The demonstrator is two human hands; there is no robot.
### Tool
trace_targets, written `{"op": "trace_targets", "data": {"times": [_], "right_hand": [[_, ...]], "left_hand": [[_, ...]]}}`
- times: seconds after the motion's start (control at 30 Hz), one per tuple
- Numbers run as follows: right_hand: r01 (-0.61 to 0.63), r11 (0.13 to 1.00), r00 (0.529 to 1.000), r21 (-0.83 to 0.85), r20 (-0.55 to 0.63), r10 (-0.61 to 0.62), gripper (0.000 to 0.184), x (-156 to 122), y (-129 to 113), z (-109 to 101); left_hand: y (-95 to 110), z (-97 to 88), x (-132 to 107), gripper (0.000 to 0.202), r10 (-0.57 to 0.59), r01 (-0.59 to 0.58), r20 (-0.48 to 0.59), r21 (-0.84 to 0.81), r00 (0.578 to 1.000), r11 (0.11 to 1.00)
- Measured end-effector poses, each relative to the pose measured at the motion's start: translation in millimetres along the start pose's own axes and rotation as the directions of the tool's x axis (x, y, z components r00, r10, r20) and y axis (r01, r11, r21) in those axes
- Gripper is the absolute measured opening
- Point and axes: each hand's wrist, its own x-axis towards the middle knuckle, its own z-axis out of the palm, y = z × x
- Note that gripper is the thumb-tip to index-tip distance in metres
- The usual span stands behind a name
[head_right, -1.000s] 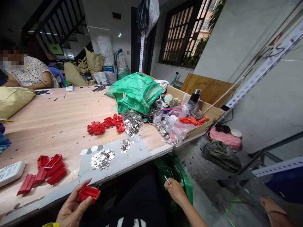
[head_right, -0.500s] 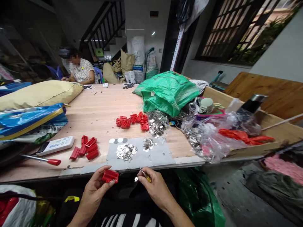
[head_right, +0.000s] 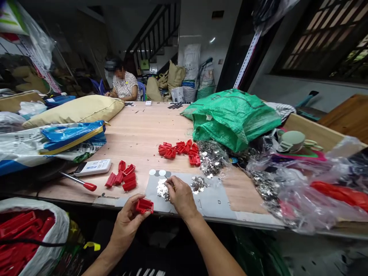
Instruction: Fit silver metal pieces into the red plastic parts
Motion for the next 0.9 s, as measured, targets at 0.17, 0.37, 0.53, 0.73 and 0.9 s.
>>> {"op": "trace_targets", "data": {"times": [0.17, 0.37, 0.53, 0.73, 0.9], "right_hand": [[-0.051, 0.991, 0.996, 0.124, 0.083, 0.041, 0.015, -9, -16, -2], [-0.084, 0.978, 0.984, 0.193, 0.168, 0.051, 0.017, -34, -26, -7], [-0.055, 0.985, 0.988, 0.164, 0.153, 0.030, 0.013, -39, -26, -4], [-0.035, 0.985, 0.986, 0.170, 0.165, 0.007, 0.013, -41, -31, -2], [-0.032, 0.976, 0.988, 0.216, 0.154, -0.002, 0.013, -43, -34, -5]], "left_hand": [[0, -3.2, 6, 0.039, -0.019, 0.016, -0.043, -0.057, 0.999, 0.998], [-1, -0.9, 8, 0.037, 0.034, -0.034, -0.034, 0.001, 0.999, 0.999], [-1, 0.1, 5, 0.036, 0.095, -0.095, -0.003, 0.028, 0.995, 0.995], [6, 2.7, 2, 0.042, -0.042, 0.056, 0.069, -0.213, 0.997, 0.976], [15, 4.7, 1, 0.039, -0.269, 0.471, 0.398, -0.606, 0.877, 0.641]]}}
